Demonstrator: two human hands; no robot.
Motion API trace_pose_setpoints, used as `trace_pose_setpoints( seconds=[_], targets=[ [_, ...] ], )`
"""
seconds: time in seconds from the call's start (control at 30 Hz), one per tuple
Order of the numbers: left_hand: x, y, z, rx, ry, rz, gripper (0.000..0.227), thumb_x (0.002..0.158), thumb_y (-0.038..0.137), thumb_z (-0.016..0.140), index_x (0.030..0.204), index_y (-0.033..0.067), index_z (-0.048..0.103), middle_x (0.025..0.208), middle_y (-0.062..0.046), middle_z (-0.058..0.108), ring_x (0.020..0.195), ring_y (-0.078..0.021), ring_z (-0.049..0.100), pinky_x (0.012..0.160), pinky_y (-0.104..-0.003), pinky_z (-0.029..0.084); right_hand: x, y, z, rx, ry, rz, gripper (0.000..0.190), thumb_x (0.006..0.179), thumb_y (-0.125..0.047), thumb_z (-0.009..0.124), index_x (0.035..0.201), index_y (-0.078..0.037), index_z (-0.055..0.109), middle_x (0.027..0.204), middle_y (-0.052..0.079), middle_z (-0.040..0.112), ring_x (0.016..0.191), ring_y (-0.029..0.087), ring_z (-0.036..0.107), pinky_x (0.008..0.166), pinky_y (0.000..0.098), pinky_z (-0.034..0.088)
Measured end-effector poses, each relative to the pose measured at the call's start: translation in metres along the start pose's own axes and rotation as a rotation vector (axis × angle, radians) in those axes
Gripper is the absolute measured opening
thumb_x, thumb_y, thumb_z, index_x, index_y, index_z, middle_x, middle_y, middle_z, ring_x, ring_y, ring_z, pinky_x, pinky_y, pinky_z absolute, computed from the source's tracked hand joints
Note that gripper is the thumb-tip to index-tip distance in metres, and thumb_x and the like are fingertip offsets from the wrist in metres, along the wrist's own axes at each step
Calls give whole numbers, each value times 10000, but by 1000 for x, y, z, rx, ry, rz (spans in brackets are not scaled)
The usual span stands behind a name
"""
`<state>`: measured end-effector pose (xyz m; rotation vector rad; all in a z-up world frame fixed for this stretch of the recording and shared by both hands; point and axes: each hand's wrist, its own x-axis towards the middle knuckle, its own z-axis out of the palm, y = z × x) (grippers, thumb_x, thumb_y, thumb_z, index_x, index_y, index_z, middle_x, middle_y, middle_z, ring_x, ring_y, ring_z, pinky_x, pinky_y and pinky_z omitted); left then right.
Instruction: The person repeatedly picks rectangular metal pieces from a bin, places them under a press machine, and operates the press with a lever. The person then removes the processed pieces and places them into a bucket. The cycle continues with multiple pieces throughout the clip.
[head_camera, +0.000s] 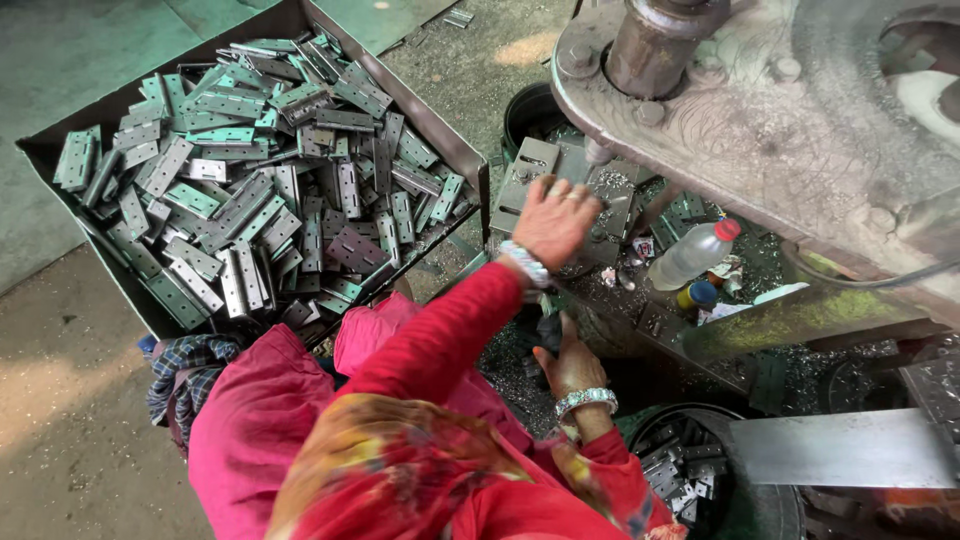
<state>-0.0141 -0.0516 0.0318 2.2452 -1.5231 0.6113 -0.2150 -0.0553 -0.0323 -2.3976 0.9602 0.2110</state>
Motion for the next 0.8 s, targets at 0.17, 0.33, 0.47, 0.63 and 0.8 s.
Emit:
trace_pose_setpoints(
  seconds=[0.17,0.33,0.47,0.63,0.8],
  targets=[
    [13,33,36,144,-444,-224,297,1050,250,505,1303,157,628,1387,-165,600,1300,-295,541,1130,-558,304,-1,11,6,19,36,-50,837,871,-402,724,1556,-186,294,1182,247,701,1064,466,675,889,556,535],
    [-36,10,28,-77,-373,-377,614,1016,503,471,1454,78,537,1460,-143,511,1436,-354,389,1196,-618,164,-4,1,7,2,-3,54,845,858,-389,732,1559,-225,288,1183,244,702,1056,477,678,891,572,529],
    [-42,1,6,127,-686,-223,679,1030,608,392,1394,70,593,1707,-111,181,1574,-349,130,1184,-645,-14,-1,-11,-12,-24,3,-8,894,842,-391,752,1556,-171,260,1175,280,679,1065,494,658,896,574,521],
    [7,-15,8,84,-745,-272,710,1004,603,383,1566,170,356,1702,-81,116,1578,-322,46,1191,-679,-113,14,-7,-27,-36,-19,-51,972,840,-419,751,1575,-111,194,1192,298,658,1070,494,657,893,574,518],
    [4,-10,11,91,-654,-301,767,994,619,403,1582,127,391,1709,-75,169,1581,-311,83,1211,-671,-80,-9,28,52,113,166,-100,997,808,-307,790,1591,-184,185,1208,315,666,1029,500,660,833,567,528]
  ],
)
